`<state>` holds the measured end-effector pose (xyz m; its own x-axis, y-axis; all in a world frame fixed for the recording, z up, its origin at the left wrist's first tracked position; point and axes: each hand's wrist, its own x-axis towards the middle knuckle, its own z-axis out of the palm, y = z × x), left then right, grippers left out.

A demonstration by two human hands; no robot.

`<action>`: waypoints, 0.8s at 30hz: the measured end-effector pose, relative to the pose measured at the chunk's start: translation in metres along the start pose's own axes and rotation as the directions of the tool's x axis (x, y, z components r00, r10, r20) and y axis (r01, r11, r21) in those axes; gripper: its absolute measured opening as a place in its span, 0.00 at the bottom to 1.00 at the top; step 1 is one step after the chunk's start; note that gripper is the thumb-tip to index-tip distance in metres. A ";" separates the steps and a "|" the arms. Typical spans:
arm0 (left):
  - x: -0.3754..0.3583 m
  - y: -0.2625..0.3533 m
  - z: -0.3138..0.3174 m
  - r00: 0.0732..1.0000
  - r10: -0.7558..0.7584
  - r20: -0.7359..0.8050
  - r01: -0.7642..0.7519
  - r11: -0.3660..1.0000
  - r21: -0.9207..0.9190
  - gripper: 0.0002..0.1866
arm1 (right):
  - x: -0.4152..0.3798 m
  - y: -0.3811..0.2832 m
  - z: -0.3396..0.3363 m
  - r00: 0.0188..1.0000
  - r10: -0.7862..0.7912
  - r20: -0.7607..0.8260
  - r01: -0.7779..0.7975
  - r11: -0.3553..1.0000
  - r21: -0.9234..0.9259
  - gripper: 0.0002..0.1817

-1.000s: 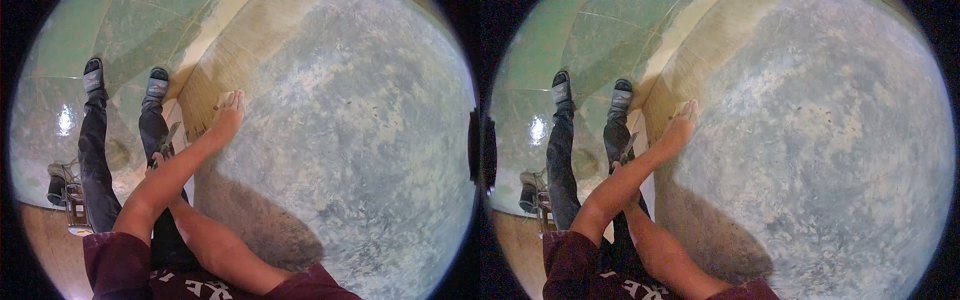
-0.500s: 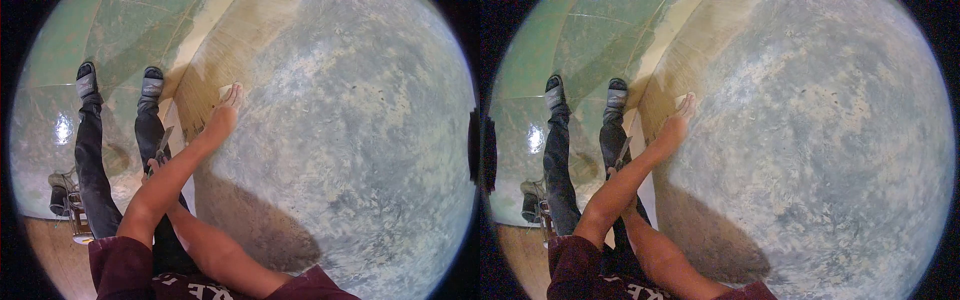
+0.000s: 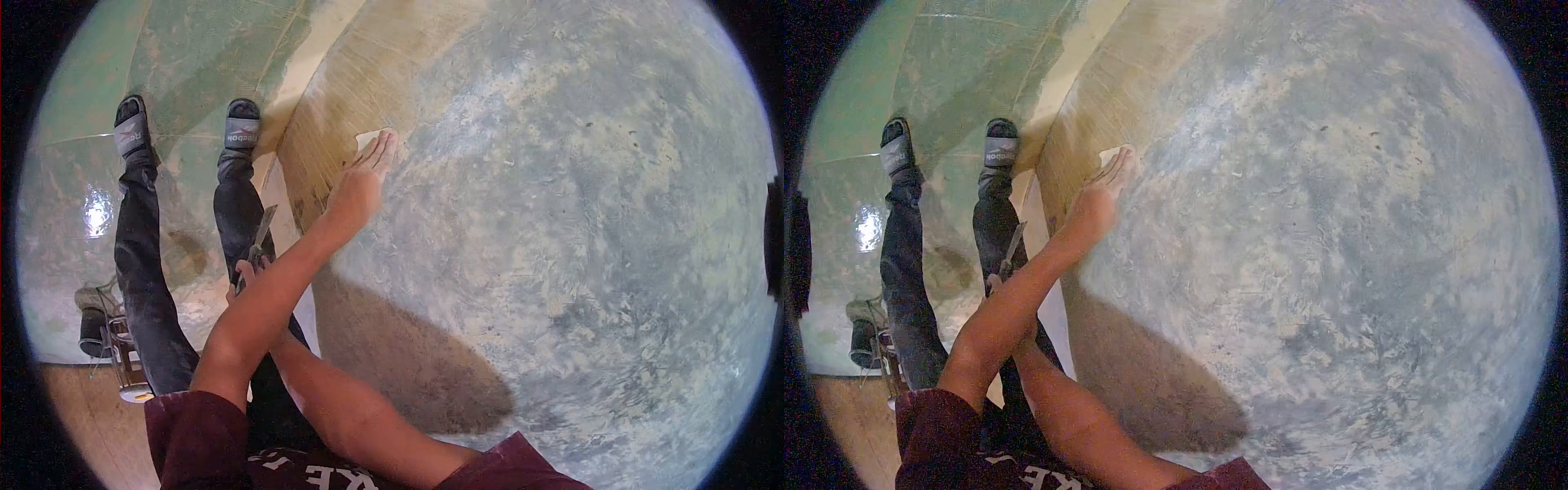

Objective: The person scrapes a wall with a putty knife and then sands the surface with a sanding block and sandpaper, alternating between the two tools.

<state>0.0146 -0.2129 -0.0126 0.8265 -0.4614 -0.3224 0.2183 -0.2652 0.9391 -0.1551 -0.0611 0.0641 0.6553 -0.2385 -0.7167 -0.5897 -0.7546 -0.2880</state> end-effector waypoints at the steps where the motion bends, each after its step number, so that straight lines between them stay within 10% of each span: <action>1: -0.001 -0.001 0.000 1.000 -0.002 0.000 0.002 1.000 -0.004 0.36 | 0.000 0.000 0.002 0.999 0.016 0.032 -0.016 1.000 -0.004 0.28; 6: -0.009 -0.002 -0.010 0.998 0.019 -0.060 -0.030 0.981 -0.192 0.32 | 0.000 0.005 0.000 0.987 0.106 0.122 -0.100 0.993 -0.054 0.29; 9: -0.015 0.001 -0.028 0.979 -0.188 0.080 0.204 0.919 -0.338 0.27 | 0.003 0.004 -0.009 0.907 0.264 0.328 -0.256 0.964 -0.068 0.31; 13: -0.018 -0.021 -0.036 0.863 -0.491 0.123 0.414 0.545 -0.729 0.23 | 0.006 0.003 -0.008 0.905 0.289 0.311 -0.312 0.950 0.023 0.33; 17: -0.012 -0.026 -0.048 0.786 -0.581 0.210 0.292 0.048 -0.955 0.23 | 0.013 -0.017 -0.034 0.773 0.411 0.483 -0.434 0.898 -0.070 0.33; 19: -0.009 -0.019 -0.059 0.796 -0.561 0.227 0.283 0.014 -0.959 0.21 | -0.007 0.018 0.010 0.892 0.116 0.437 0.071 0.918 -0.389 0.32; 20: -0.010 -0.019 -0.064 0.802 -0.549 0.234 0.271 -0.015 -0.963 0.18 | 0.004 0.002 -0.009 0.891 0.114 0.439 0.072 0.920 -0.386 0.32; 22: -0.012 -0.026 -0.059 0.785 -0.561 0.263 0.306 -0.019 -0.952 0.17 | 0.022 -0.028 -0.046 0.760 0.422 0.495 -0.491 0.871 0.012 0.33; 24: -0.017 -0.031 -0.058 0.766 -0.573 0.290 0.342 -0.019 -0.939 0.15 | 0.011 -0.005 -0.020 0.806 0.327 0.494 -0.297 0.945 -0.141 0.33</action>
<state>0.0237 -0.1478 -0.0297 0.3573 -0.4473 -0.8199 0.7661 0.6425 -0.0166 -0.1354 -0.0722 0.0700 0.1023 -0.1368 -0.9853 -0.6851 -0.7279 0.0300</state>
